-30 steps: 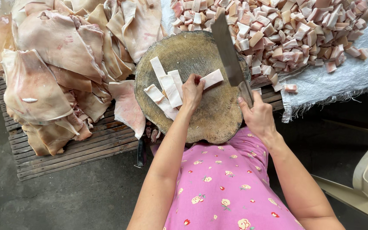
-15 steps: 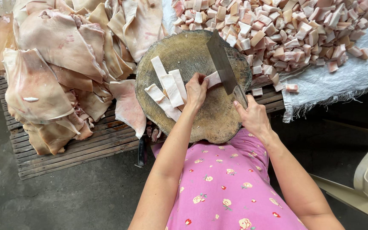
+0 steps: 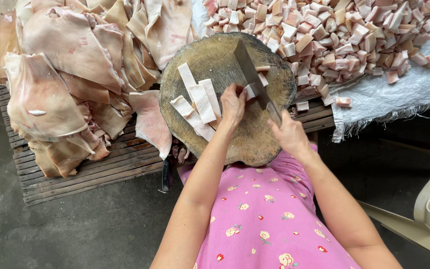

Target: The person slices large pieces of animal skin into strips and then chops the strips into small cubes using a cleaver on a wooden cutting board.

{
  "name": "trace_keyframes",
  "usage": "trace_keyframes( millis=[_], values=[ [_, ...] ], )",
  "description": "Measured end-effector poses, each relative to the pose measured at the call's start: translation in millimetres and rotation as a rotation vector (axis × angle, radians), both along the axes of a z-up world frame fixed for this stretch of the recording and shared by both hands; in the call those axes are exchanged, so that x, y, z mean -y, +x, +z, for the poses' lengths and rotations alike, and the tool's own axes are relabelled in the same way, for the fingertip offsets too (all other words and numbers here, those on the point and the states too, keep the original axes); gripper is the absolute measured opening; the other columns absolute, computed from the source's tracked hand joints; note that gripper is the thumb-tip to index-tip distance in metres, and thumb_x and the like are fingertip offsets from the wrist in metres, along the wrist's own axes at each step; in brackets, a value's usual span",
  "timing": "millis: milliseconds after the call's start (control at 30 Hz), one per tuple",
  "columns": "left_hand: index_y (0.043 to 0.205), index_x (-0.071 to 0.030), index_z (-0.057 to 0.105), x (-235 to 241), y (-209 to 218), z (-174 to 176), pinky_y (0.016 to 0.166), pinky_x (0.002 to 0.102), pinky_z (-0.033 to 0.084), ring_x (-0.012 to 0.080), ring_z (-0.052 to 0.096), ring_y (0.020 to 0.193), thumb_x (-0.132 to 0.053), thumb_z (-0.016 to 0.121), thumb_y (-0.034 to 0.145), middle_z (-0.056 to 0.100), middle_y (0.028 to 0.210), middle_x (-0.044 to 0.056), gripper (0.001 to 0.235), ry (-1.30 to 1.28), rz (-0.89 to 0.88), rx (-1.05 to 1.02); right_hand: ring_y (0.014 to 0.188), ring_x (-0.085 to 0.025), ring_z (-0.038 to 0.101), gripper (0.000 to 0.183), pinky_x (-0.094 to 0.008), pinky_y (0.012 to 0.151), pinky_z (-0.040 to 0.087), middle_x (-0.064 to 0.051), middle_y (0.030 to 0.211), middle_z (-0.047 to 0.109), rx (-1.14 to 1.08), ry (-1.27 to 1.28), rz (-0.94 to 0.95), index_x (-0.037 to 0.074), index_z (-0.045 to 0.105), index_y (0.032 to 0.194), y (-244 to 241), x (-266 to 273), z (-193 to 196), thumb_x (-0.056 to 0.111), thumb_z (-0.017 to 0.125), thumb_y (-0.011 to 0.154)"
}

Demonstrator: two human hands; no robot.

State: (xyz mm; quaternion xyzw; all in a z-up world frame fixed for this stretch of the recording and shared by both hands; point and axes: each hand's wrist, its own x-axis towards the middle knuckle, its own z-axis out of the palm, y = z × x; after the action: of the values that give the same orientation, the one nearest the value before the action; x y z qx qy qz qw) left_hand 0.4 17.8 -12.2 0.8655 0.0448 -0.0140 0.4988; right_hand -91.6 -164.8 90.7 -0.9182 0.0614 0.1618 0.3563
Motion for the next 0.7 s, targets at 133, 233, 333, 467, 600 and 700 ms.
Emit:
trace_keyframes(
  millis=[133, 233, 333, 467, 600, 700],
  values=[
    [0.102, 0.002, 0.068, 1, 6, 3, 0.087, 0.042, 0.056, 0.0285, 0.069, 0.092, -0.010, 0.068, 0.092, 0.070, 0.100, 0.018, 0.015, 0.018, -0.031, -0.027, 0.047, -0.016, 0.062, 0.034, -0.033, 0.040, 0.051, -0.008, 0.061, 0.064, -0.139, 0.282, -0.220, 0.002, 0.062, 0.106, 0, 14, 22, 0.035, 0.063, 0.100],
    [0.103, 0.000, 0.066, 3, 10, 9, 0.087, 0.037, 0.060, 0.0235, 0.070, 0.092, -0.014, 0.063, 0.094, 0.069, 0.105, 0.015, 0.017, -0.022, -0.030, -0.132, 0.044, -0.011, 0.059, 0.033, -0.029, 0.037, 0.048, -0.005, 0.060, 0.061, -0.006, 0.389, -0.295, 0.002, 0.061, 0.107, -5, 13, 35, 0.034, 0.063, 0.101],
    [0.115, 0.001, 0.066, 8, 13, 22, 0.091, 0.037, 0.059, 0.0233, 0.069, 0.100, -0.014, 0.062, 0.098, 0.069, 0.114, 0.016, 0.024, -0.005, -0.045, -0.187, 0.045, -0.011, 0.057, 0.031, -0.029, 0.037, 0.046, -0.004, 0.061, 0.060, 0.048, 0.526, -0.379, 0.001, 0.059, 0.106, -6, 18, 37, 0.032, 0.064, 0.102],
    [0.148, -0.010, 0.045, 28, 26, 38, 0.093, 0.043, 0.057, 0.0336, 0.060, 0.111, -0.011, 0.065, 0.090, 0.053, 0.129, 0.023, 0.061, 0.109, -0.137, -0.126, 0.046, -0.010, 0.058, 0.032, -0.028, 0.038, 0.046, -0.003, 0.062, 0.060, 0.064, 0.529, -0.435, 0.000, 0.060, 0.104, -6, 30, 33, 0.032, 0.063, 0.104],
    [0.145, -0.027, 0.050, 56, 46, 26, 0.086, 0.051, 0.056, 0.0444, 0.049, 0.120, -0.017, 0.075, 0.076, 0.044, 0.142, 0.023, 0.074, 0.342, -0.326, 0.018, 0.047, -0.010, 0.060, 0.033, -0.028, 0.039, 0.048, -0.004, 0.062, 0.061, 0.076, 0.402, -0.440, 0.001, 0.062, 0.104, -8, 33, 36, 0.034, 0.063, 0.103],
    [0.130, -0.022, 0.058, 71, 62, 1, 0.087, 0.042, 0.063, 0.0371, 0.055, 0.119, -0.020, 0.065, 0.097, 0.051, 0.138, 0.016, 0.033, 0.482, -0.387, -0.007, 0.045, -0.011, 0.061, 0.033, -0.028, 0.039, 0.049, -0.004, 0.059, 0.062, 0.106, 0.350, -0.402, 0.003, 0.063, 0.108, -12, 32, 44, 0.035, 0.064, 0.101]
  ],
)
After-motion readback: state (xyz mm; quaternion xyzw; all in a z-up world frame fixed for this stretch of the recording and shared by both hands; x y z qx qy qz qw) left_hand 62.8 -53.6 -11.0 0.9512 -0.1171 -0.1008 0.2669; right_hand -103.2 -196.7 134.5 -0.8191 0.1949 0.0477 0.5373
